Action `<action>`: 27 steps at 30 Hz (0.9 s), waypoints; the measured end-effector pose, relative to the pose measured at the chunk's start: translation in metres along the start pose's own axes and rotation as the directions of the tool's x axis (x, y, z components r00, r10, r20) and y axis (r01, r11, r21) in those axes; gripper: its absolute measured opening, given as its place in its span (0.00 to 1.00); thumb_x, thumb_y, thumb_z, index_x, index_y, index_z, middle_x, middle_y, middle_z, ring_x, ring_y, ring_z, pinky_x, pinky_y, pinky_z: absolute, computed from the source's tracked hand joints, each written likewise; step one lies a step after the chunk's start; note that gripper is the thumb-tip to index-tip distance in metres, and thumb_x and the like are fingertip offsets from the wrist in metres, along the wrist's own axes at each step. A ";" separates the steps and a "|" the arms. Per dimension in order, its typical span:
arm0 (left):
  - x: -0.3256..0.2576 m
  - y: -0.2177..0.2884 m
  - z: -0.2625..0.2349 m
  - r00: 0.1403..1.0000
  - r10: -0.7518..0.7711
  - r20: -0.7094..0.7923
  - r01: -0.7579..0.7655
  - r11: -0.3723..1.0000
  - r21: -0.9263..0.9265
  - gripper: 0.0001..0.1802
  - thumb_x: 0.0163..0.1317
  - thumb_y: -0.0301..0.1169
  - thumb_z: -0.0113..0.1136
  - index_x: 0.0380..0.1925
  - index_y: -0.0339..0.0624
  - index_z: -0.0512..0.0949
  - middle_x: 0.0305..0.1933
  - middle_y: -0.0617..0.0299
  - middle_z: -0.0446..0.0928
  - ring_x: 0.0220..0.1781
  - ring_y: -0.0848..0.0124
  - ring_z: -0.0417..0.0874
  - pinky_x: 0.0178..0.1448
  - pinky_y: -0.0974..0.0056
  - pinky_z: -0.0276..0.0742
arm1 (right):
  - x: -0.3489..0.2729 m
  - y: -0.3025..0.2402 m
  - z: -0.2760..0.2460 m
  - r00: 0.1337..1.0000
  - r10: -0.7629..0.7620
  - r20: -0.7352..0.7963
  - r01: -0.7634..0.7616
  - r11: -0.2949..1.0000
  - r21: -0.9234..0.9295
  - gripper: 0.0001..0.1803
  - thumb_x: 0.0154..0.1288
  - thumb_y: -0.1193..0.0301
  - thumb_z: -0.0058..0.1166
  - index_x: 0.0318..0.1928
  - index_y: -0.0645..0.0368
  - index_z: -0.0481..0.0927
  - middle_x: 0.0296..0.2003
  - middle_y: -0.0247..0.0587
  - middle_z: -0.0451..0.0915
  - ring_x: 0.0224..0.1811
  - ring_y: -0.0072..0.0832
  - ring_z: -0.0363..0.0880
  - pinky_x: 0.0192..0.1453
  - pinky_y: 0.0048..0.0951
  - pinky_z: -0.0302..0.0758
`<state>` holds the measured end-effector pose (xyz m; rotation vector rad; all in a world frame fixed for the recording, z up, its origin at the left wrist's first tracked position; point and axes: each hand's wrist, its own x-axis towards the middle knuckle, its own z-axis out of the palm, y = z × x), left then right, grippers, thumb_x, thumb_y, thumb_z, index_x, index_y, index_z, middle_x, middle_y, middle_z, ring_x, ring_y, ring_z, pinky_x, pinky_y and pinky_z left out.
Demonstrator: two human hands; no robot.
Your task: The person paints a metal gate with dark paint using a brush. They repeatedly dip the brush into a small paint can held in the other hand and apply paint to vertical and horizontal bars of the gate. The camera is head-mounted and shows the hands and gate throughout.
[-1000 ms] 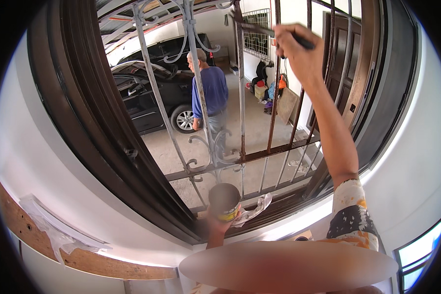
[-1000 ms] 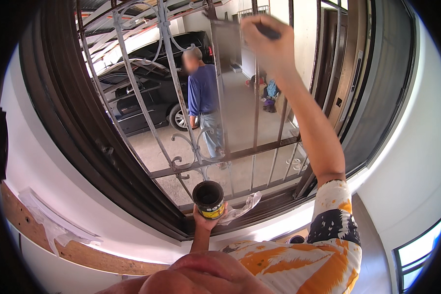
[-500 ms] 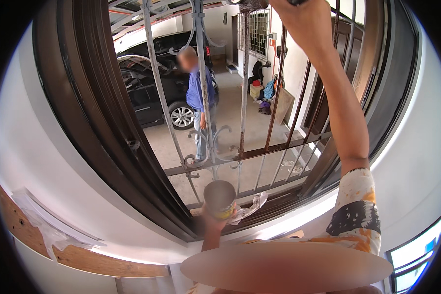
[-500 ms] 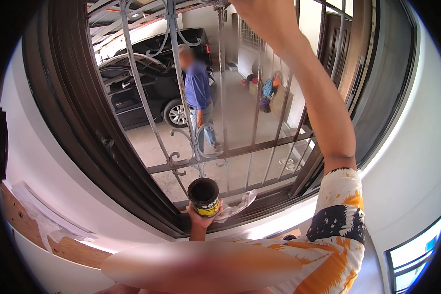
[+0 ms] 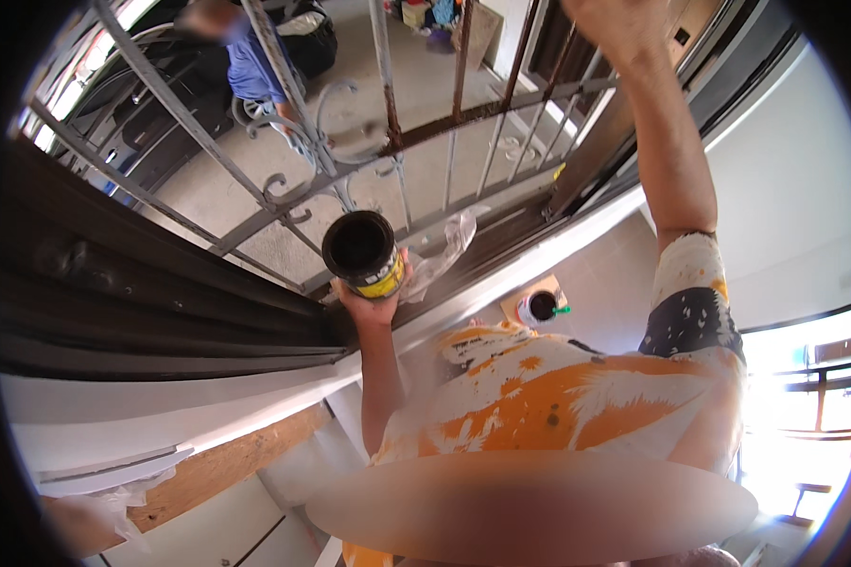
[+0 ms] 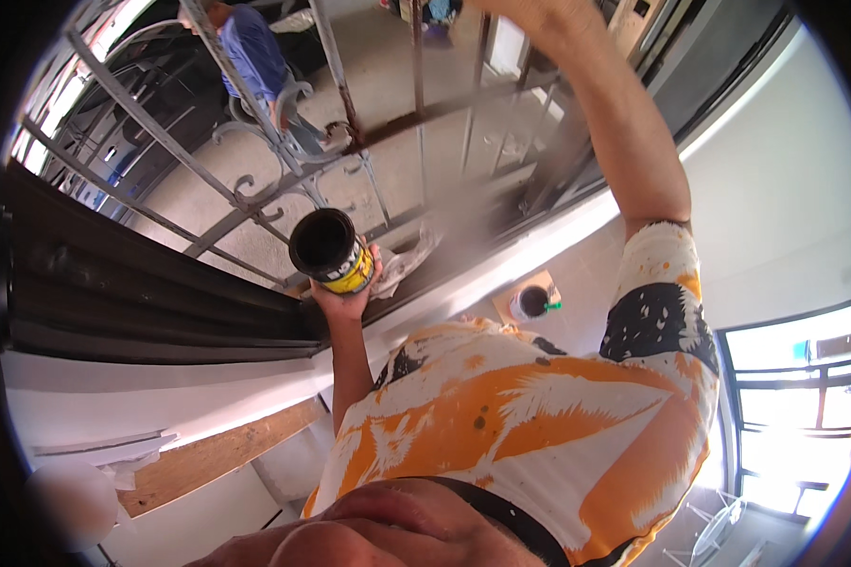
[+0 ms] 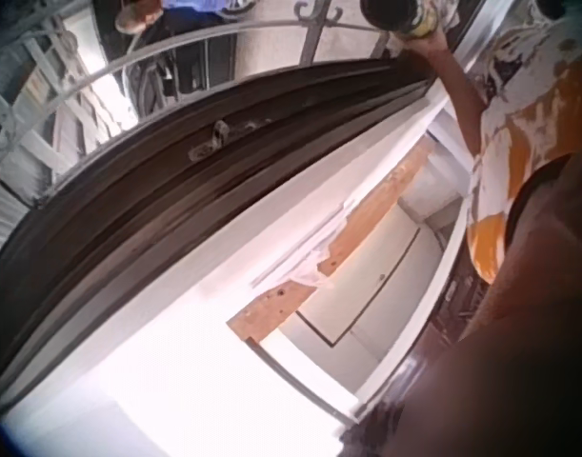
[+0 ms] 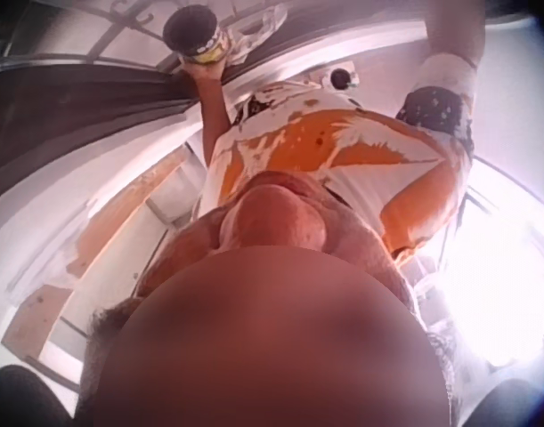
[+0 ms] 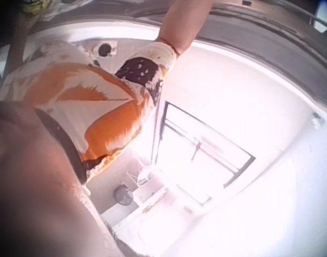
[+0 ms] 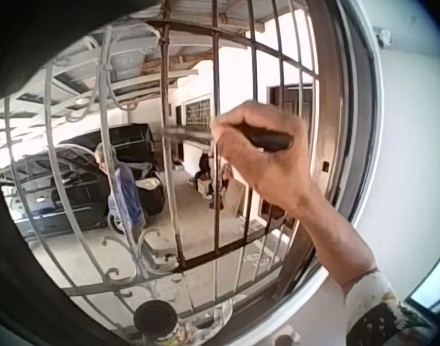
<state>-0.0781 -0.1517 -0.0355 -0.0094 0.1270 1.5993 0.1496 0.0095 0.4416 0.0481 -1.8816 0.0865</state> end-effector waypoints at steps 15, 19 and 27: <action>-0.002 -0.002 0.004 0.999 0.034 0.022 -0.034 0.999 -0.035 0.46 0.69 0.65 0.48 0.73 0.38 0.69 0.70 0.39 0.73 0.72 0.32 0.72 0.70 0.28 0.72 | -0.032 0.005 0.008 0.993 0.071 0.091 -0.067 0.997 -0.042 0.07 0.71 0.76 0.63 0.41 0.69 0.89 0.25 0.38 0.84 0.22 0.17 0.77 0.25 0.24 0.73; -0.002 -0.004 0.004 0.999 0.029 0.016 -0.028 0.998 -0.061 0.45 0.69 0.65 0.47 0.73 0.40 0.70 0.70 0.39 0.73 0.72 0.31 0.71 0.70 0.28 0.71 | -0.023 0.021 0.012 0.985 -0.015 -0.173 -0.011 0.989 -0.149 0.06 0.69 0.74 0.67 0.43 0.63 0.89 0.27 0.31 0.84 0.23 0.15 0.76 0.26 0.23 0.72; -0.005 -0.007 0.011 0.998 0.062 0.015 -0.061 0.997 -0.046 0.47 0.67 0.67 0.45 0.73 0.43 0.70 0.70 0.41 0.74 0.70 0.32 0.73 0.69 0.30 0.71 | -0.087 -0.024 0.041 0.950 0.099 0.295 -0.024 0.968 -0.250 0.07 0.66 0.82 0.64 0.44 0.65 0.87 0.29 0.37 0.85 0.27 0.21 0.82 0.29 0.24 0.76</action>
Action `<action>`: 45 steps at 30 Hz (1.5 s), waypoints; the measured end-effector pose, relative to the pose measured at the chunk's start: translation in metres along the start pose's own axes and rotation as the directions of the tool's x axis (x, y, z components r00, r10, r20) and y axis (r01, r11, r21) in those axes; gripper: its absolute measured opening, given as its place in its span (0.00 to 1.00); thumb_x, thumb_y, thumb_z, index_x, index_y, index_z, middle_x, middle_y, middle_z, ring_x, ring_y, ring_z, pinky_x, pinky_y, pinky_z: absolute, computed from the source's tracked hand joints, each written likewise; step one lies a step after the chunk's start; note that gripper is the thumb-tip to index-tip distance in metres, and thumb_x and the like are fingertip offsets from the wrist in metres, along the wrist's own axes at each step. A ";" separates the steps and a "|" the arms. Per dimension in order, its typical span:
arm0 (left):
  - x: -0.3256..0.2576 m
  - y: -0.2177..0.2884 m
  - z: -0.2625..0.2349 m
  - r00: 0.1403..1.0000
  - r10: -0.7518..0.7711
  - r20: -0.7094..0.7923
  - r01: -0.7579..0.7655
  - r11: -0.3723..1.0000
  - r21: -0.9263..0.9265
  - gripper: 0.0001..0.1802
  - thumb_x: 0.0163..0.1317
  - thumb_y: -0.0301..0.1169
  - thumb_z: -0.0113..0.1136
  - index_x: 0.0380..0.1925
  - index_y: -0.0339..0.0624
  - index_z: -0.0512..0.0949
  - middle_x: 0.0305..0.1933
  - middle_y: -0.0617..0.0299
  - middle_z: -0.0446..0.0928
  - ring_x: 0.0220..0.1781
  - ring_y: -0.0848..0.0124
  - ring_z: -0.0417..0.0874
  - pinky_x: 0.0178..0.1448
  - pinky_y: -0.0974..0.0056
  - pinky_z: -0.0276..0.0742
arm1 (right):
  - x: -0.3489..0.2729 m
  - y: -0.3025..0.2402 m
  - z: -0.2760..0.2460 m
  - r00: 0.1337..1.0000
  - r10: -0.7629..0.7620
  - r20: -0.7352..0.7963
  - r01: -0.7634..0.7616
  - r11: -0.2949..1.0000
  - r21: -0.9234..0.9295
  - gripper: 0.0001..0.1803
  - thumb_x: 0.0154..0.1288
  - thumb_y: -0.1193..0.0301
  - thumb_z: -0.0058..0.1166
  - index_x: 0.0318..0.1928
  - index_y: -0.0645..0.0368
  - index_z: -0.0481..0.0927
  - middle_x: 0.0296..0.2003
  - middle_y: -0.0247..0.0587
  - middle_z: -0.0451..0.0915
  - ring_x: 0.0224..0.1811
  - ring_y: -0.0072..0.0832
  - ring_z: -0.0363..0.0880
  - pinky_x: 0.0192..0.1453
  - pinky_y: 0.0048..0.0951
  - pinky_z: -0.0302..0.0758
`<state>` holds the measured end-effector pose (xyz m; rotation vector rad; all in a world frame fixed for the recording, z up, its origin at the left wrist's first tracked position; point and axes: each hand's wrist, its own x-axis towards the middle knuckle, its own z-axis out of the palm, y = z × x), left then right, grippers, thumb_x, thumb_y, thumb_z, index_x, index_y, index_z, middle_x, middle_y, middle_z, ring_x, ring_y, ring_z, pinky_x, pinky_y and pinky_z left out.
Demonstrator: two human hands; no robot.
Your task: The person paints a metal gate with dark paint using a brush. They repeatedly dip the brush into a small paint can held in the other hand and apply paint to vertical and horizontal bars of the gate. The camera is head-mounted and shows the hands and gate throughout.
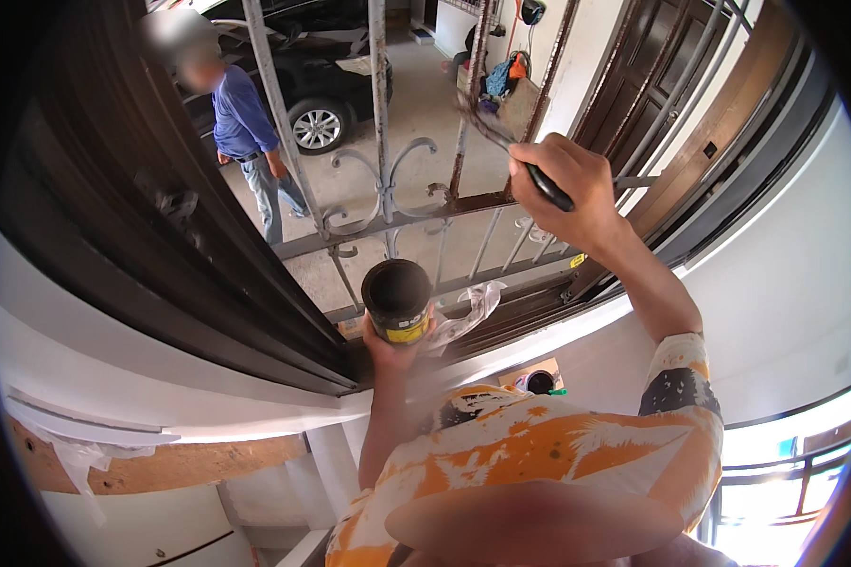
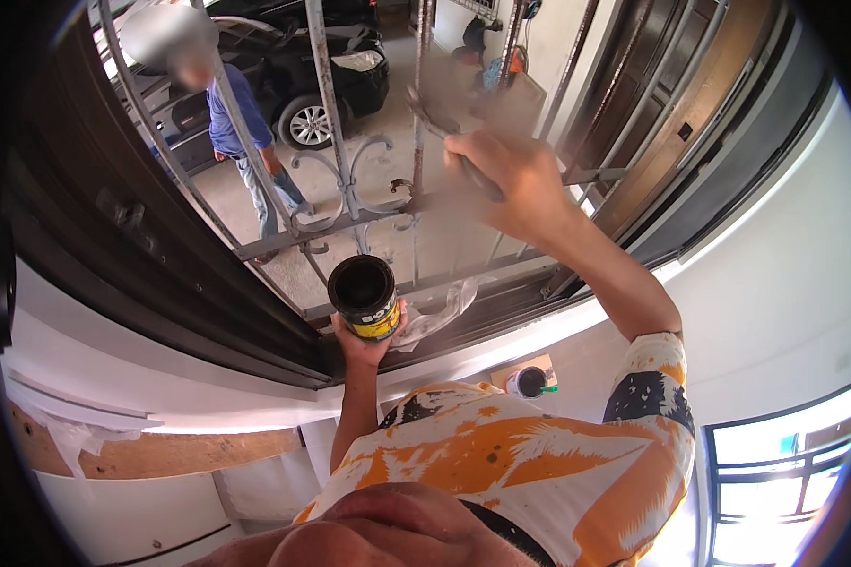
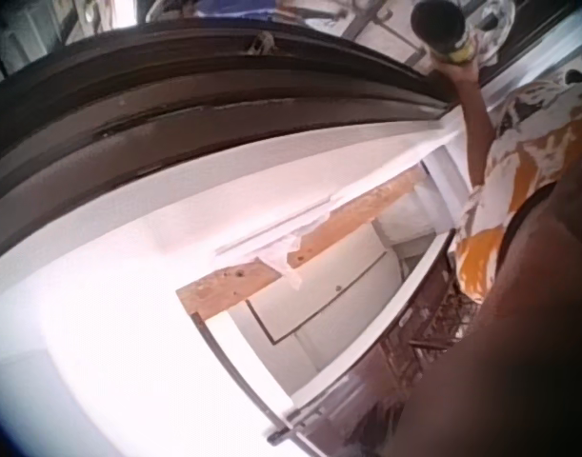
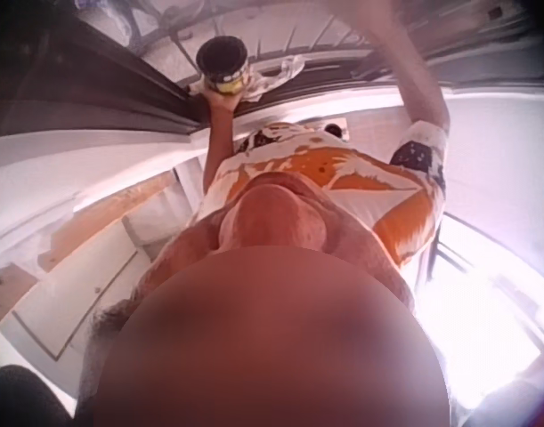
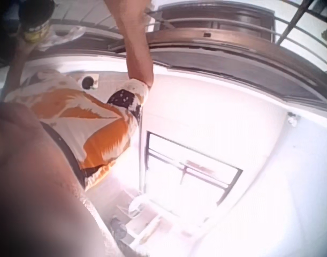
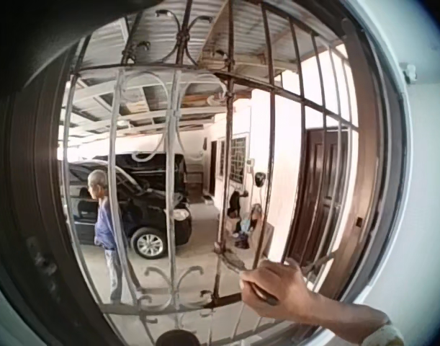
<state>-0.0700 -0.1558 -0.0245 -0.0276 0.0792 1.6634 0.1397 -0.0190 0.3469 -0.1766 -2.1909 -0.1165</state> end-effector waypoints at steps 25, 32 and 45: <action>0.005 -0.001 -0.009 0.995 0.034 -0.098 -0.034 0.999 -0.006 0.42 0.71 0.64 0.42 0.73 0.46 0.70 0.71 0.43 0.74 0.69 0.33 0.74 0.67 0.29 0.70 | -0.044 0.000 0.043 0.991 -0.121 -0.064 0.111 0.983 -0.145 0.13 0.63 0.84 0.67 0.47 0.64 0.85 0.32 0.43 0.87 0.28 0.25 0.85 0.28 0.28 0.77; 0.011 0.003 -0.023 0.990 -0.029 0.139 0.040 0.996 -0.076 0.43 0.70 0.65 0.44 0.74 0.47 0.70 0.73 0.44 0.73 0.72 0.33 0.72 0.71 0.29 0.68 | -0.057 -0.012 0.049 0.934 0.356 0.040 -0.358 0.929 0.094 0.03 0.67 0.80 0.67 0.39 0.66 0.85 0.26 0.44 0.86 0.25 0.23 0.85 0.29 0.25 0.79; 0.005 -0.004 -0.002 0.994 -0.004 -0.113 -0.005 0.997 -0.079 0.38 0.69 0.67 0.48 0.67 0.53 0.75 0.69 0.51 0.76 0.65 0.45 0.78 0.58 0.28 0.74 | 0.026 -0.056 0.051 0.982 -0.091 0.168 0.159 0.874 -0.459 0.09 0.67 0.75 0.67 0.35 0.57 0.77 0.24 0.37 0.80 0.21 0.31 0.82 0.22 0.33 0.75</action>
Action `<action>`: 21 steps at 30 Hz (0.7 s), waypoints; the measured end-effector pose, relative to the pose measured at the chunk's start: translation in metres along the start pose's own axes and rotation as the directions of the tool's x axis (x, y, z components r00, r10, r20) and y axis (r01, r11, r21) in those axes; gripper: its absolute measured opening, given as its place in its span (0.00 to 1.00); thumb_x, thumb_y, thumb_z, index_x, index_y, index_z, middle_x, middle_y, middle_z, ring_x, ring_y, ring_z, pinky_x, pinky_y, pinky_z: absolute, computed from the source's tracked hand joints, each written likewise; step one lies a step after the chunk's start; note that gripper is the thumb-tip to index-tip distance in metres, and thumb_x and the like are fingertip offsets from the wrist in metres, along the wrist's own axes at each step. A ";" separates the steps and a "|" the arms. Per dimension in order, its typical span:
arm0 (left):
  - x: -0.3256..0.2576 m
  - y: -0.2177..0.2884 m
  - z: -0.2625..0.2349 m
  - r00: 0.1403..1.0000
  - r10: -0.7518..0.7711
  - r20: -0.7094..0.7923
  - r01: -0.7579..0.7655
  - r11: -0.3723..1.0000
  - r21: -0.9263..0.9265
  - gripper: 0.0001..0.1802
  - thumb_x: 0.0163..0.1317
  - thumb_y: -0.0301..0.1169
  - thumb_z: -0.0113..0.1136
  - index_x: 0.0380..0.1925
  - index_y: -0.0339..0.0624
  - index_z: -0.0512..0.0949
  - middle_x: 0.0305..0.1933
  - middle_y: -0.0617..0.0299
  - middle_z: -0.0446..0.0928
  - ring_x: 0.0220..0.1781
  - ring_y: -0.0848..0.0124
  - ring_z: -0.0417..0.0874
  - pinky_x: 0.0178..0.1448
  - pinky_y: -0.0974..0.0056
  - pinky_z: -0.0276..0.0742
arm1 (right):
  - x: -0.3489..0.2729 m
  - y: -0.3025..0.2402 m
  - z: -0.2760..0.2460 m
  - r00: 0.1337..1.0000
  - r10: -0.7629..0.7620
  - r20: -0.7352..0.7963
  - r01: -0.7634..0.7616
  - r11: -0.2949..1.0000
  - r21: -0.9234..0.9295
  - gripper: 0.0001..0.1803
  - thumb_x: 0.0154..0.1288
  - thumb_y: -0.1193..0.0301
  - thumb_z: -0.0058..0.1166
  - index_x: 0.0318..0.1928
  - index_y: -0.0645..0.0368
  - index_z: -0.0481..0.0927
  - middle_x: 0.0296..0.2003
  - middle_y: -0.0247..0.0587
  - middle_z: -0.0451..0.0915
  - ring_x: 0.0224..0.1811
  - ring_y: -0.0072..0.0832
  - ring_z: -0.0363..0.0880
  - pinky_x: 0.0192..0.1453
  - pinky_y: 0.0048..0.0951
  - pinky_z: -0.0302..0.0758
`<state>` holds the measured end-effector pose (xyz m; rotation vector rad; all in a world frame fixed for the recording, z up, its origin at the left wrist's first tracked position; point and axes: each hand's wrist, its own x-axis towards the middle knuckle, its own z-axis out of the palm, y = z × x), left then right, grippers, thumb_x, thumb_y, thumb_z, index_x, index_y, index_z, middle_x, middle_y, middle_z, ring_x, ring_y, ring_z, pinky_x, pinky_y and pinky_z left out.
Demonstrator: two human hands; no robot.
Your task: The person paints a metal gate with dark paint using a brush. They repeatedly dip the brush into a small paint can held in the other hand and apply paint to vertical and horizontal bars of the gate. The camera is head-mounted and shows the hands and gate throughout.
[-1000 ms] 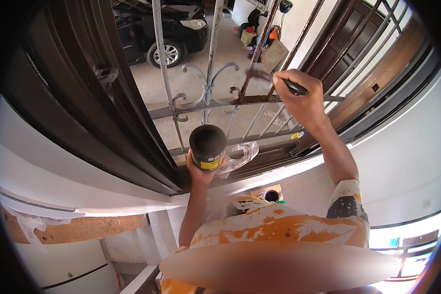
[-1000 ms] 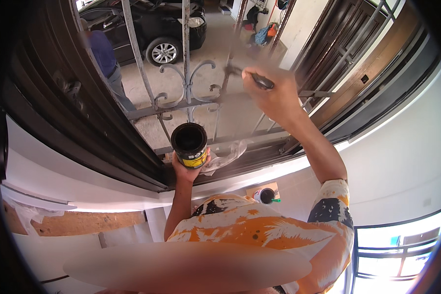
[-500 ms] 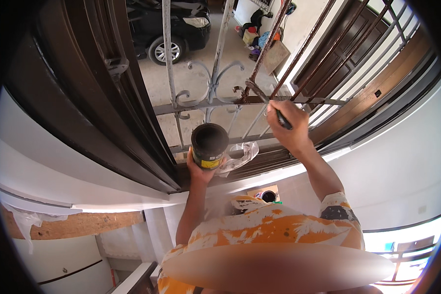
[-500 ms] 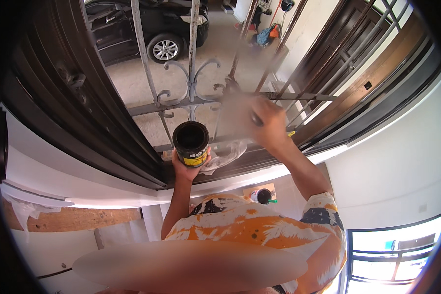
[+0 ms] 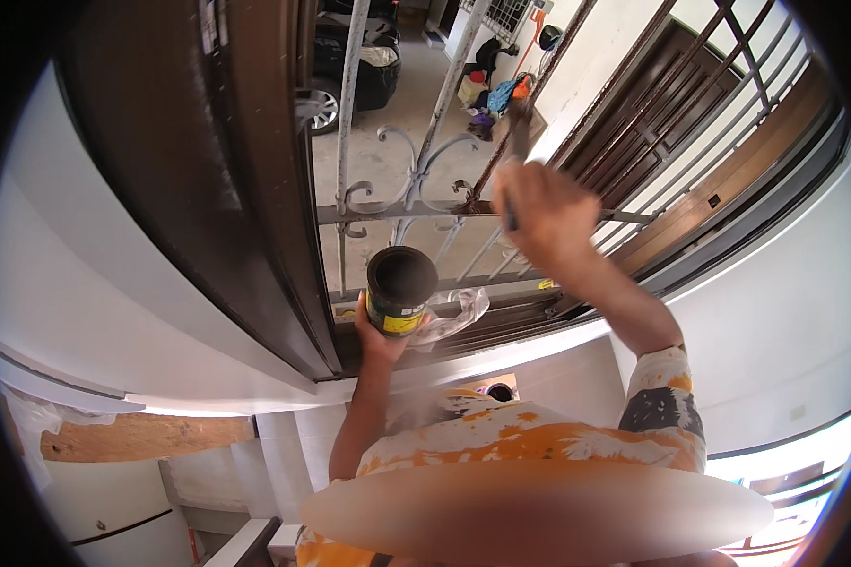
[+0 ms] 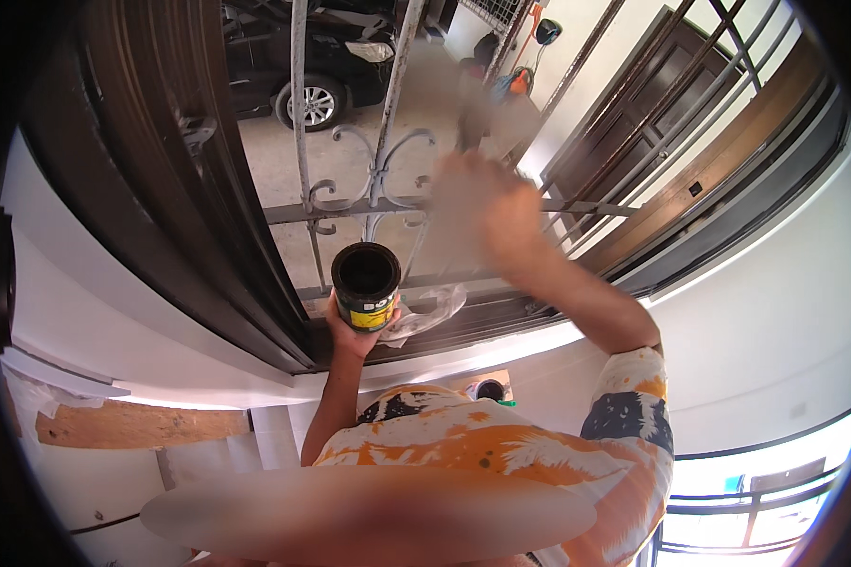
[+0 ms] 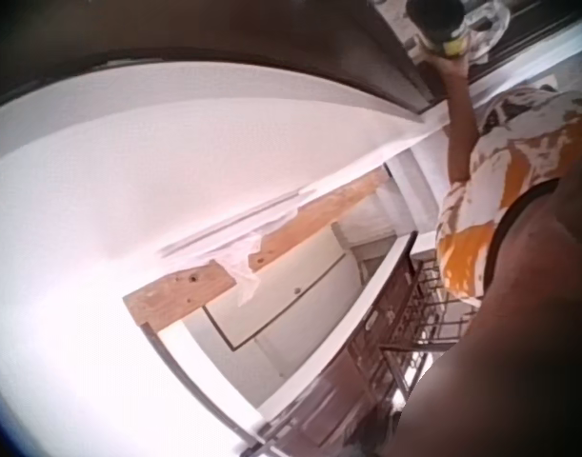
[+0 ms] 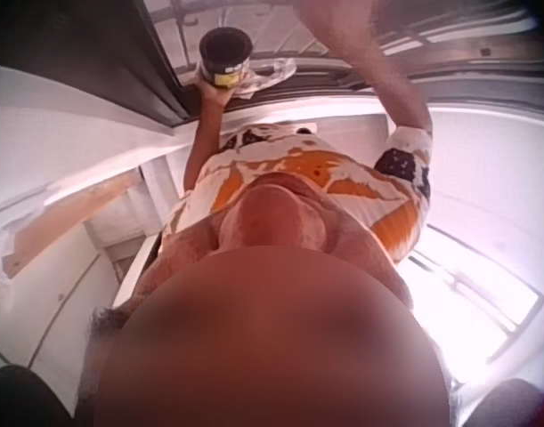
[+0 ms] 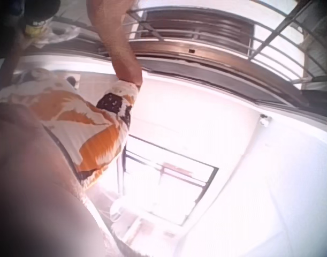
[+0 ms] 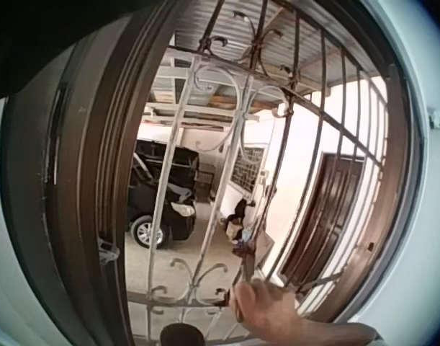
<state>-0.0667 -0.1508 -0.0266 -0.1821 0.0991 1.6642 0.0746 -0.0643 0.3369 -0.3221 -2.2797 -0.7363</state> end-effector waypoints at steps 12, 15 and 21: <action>0.003 0.000 -0.007 0.998 0.004 0.070 -0.006 1.000 0.025 0.46 0.68 0.70 0.46 0.74 0.49 0.70 0.70 0.44 0.75 0.69 0.37 0.75 0.70 0.31 0.69 | 0.070 0.081 -0.054 0.962 0.197 -0.188 -0.151 0.961 0.233 0.02 0.69 0.77 0.66 0.41 0.58 0.87 0.31 0.36 0.88 0.30 0.19 0.87 0.29 0.25 0.82; 0.003 0.001 -0.007 0.997 0.005 0.081 -0.008 1.000 0.027 0.45 0.68 0.70 0.46 0.73 0.48 0.71 0.69 0.43 0.76 0.67 0.39 0.76 0.70 0.31 0.69 | 0.095 0.098 -0.073 0.935 -0.047 -0.350 0.010 0.994 -0.106 0.05 0.69 0.76 0.67 0.44 0.59 0.86 0.28 0.36 0.85 0.27 0.18 0.84 0.24 0.24 0.78; 0.004 0.001 -0.010 1.000 0.022 0.007 -0.022 1.000 0.018 0.45 0.68 0.69 0.45 0.72 0.47 0.71 0.67 0.43 0.77 0.66 0.38 0.77 0.69 0.31 0.69 | 0.040 0.042 -0.042 0.983 -0.143 -0.118 0.149 0.988 0.045 0.05 0.62 0.79 0.66 0.37 0.58 0.83 0.27 0.41 0.81 0.28 0.32 0.84 0.31 0.33 0.82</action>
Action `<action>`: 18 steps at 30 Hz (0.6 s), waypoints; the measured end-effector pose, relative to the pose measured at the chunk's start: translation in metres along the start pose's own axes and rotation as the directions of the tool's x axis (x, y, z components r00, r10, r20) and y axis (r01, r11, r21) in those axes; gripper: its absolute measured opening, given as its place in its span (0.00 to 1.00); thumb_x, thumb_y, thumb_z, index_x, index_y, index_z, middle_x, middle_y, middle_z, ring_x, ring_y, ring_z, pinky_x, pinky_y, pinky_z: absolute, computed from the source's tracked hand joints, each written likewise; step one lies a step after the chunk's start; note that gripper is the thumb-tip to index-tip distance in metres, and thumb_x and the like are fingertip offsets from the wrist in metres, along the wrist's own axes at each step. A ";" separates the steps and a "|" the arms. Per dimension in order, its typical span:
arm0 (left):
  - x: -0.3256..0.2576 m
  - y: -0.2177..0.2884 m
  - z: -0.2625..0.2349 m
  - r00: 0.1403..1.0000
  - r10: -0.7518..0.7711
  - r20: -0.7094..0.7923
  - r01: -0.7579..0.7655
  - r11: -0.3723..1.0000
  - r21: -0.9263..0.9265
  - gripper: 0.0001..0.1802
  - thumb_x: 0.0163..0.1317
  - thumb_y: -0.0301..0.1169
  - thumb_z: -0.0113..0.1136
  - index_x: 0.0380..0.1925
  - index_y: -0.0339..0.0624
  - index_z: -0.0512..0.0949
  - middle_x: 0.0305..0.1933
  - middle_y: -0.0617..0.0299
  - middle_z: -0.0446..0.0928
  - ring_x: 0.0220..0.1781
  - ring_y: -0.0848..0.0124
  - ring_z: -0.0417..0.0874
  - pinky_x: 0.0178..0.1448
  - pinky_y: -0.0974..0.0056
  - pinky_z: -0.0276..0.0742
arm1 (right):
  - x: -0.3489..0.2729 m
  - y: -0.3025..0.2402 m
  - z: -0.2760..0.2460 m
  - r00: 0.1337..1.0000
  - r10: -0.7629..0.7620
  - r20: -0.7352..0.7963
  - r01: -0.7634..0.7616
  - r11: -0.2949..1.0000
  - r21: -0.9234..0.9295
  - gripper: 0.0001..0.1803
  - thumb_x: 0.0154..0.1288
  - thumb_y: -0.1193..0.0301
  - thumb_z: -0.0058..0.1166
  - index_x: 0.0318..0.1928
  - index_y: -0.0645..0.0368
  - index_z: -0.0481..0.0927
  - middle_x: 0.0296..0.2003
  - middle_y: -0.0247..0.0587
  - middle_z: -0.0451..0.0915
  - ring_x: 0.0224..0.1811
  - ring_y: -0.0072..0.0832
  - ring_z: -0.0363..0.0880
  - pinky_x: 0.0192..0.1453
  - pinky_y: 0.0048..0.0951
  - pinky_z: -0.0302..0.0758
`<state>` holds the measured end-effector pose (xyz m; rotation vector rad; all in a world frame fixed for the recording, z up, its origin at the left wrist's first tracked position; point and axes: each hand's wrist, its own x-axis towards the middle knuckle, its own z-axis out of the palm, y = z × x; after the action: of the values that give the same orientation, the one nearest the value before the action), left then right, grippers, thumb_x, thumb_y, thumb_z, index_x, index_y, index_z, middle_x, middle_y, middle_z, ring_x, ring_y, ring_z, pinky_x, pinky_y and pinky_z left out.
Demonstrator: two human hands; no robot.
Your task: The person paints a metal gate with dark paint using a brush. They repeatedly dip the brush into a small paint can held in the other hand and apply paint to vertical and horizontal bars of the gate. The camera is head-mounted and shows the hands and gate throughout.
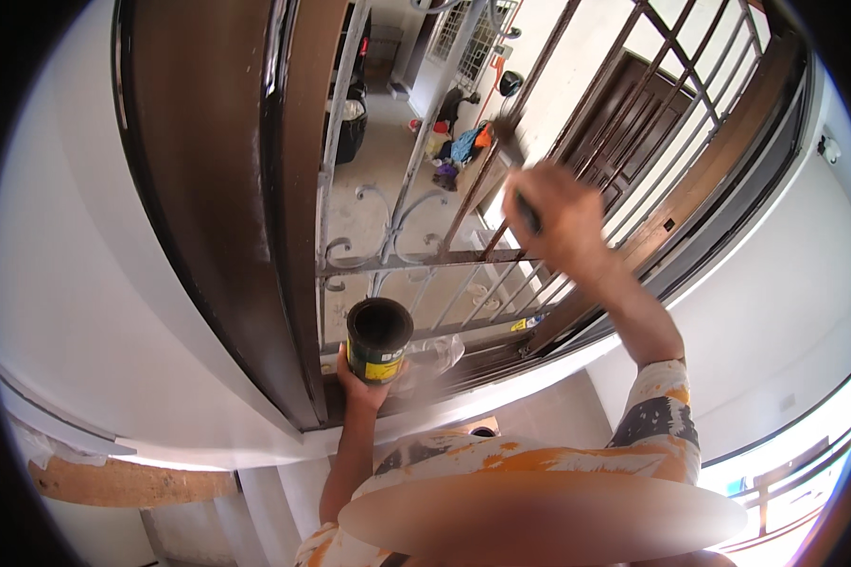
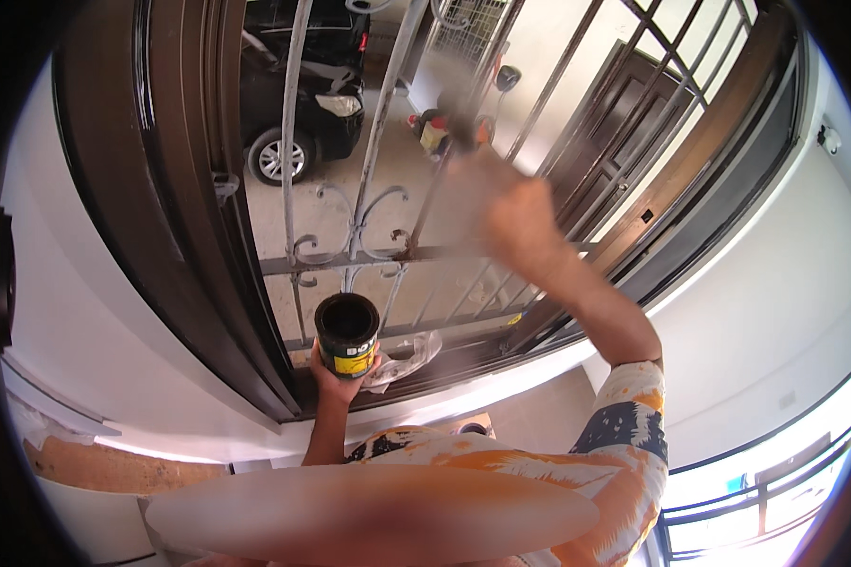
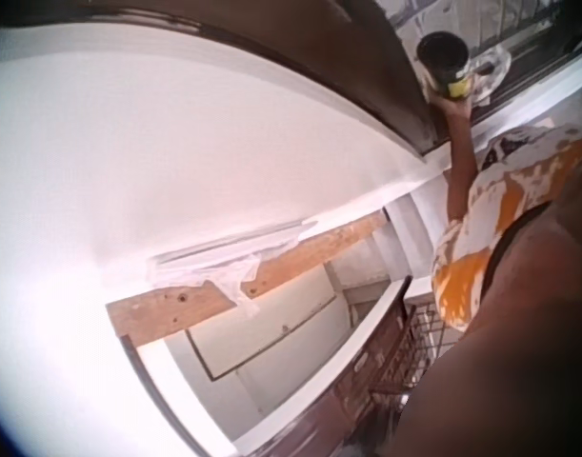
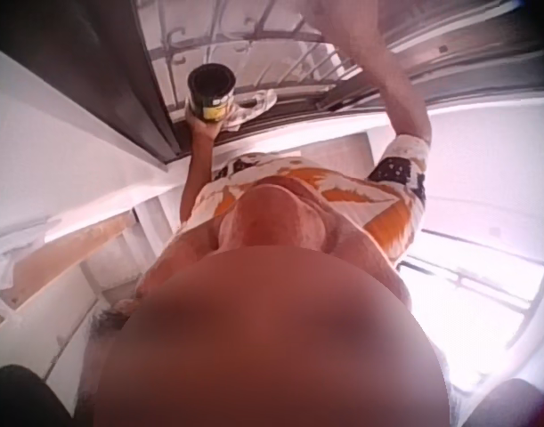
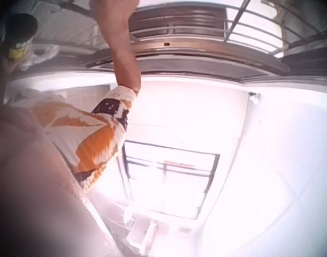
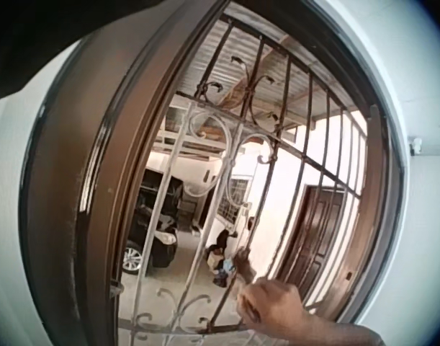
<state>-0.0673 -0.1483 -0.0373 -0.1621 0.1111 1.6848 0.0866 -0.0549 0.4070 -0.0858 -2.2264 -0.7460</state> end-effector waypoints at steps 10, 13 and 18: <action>0.001 0.000 0.000 0.999 -0.002 0.034 0.001 1.000 0.022 0.44 0.69 0.69 0.41 0.69 0.48 0.74 0.65 0.44 0.79 0.63 0.39 0.78 0.66 0.32 0.71 | 0.066 0.103 -0.060 0.916 0.282 -0.286 -0.275 0.959 0.065 0.08 0.73 0.74 0.65 0.49 0.58 0.90 0.30 0.29 0.84 0.28 0.11 0.76 0.29 0.18 0.71; 0.000 0.001 0.001 1.000 0.004 0.016 -0.005 0.999 0.046 0.43 0.69 0.68 0.41 0.69 0.48 0.75 0.65 0.45 0.79 0.63 0.39 0.79 0.66 0.32 0.71 | 0.072 0.101 -0.058 0.902 0.182 -0.391 -0.199 0.980 -0.004 0.07 0.69 0.74 0.66 0.46 0.58 0.89 0.35 0.35 0.87 0.32 0.20 0.84 0.36 0.24 0.80; -0.001 0.002 0.003 1.000 0.007 0.019 -0.008 0.999 0.037 0.42 0.69 0.68 0.42 0.69 0.49 0.75 0.64 0.46 0.80 0.63 0.39 0.80 0.66 0.32 0.71 | 0.066 0.080 -0.043 0.946 0.045 -0.320 -0.139 0.951 -0.276 0.10 0.63 0.74 0.67 0.45 0.55 0.88 0.36 0.38 0.85 0.33 0.34 0.87 0.38 0.34 0.85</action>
<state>-0.0695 -0.1491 -0.0342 -0.1177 0.1292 1.6905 0.0917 -0.0231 0.5148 -0.2053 -1.7891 -0.9654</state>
